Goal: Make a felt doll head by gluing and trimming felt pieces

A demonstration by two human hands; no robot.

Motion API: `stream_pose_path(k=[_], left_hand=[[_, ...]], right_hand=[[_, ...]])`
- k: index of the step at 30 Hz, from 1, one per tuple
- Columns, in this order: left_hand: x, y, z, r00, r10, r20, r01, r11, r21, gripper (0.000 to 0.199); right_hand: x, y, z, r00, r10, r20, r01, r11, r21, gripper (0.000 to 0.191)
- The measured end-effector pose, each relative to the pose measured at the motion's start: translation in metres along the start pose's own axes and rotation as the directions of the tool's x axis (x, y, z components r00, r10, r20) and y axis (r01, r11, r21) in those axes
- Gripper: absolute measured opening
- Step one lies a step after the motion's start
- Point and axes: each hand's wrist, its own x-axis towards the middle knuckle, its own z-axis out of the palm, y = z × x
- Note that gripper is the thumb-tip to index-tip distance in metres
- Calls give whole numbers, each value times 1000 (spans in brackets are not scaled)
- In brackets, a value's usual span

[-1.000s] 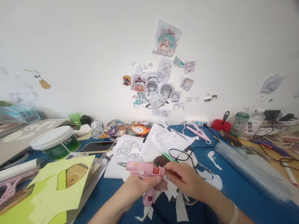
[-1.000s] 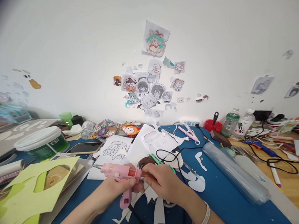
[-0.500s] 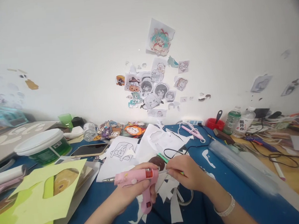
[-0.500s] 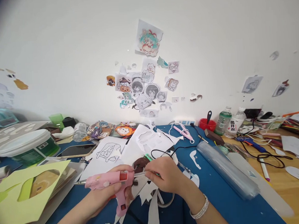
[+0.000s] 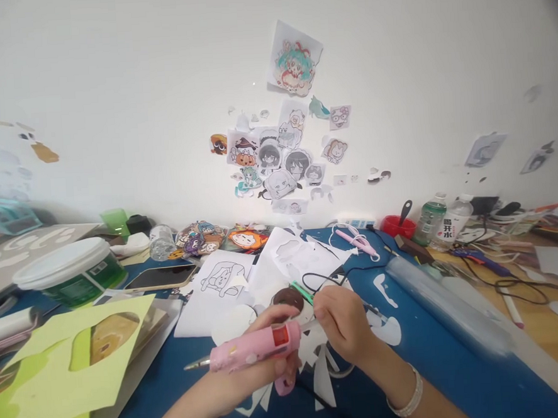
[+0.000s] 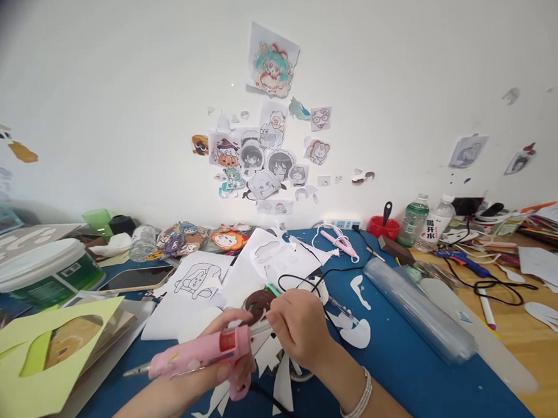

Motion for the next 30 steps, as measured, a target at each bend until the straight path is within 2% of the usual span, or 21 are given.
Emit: stream_pose_path(k=[2, 4, 6, 9, 11, 14, 19, 26, 30], left_hand=[[4, -2, 4, 997, -1, -82, -2, 999, -39, 50], [8, -3, 7, 990, -20, -138, 22, 1000, 11, 34], [9, -2, 9, 991, -43, -127, 59, 991, 121, 27], [9, 1, 11, 996, -42, -78, 63, 953, 298, 34], [9, 3, 12, 995, -41, -90, 70, 933, 353, 36], [8, 6, 14, 991, -88, -98, 116, 940, 321, 35], [5, 8, 16, 990, -142, 1, 138, 959, 247, 33], [4, 4, 14, 981, -85, -174, 134, 946, 294, 35], [8, -1, 11, 983, -81, -164, 123, 955, 268, 34]], right_hand=[[1, -1, 0, 999, 40, -13, -41, 997, -71, 43], [3, 0, -1, 998, 62, -1, -62, 989, -132, 42], [4, 1, -2, 998, 59, 24, -54, 986, -160, 42], [4, 5, -3, 998, 18, 59, -9, 989, -149, 41], [4, 7, -3, 997, -25, 75, 35, 989, -141, 41], [4, 8, -4, 991, -86, 103, 101, 984, -144, 41], [5, 5, -4, 994, -91, 66, 99, 988, -119, 43], [6, -1, -6, 995, -97, 20, 99, 977, -190, 41], [6, -2, -4, 999, -41, -2, 38, 953, -301, 39]])
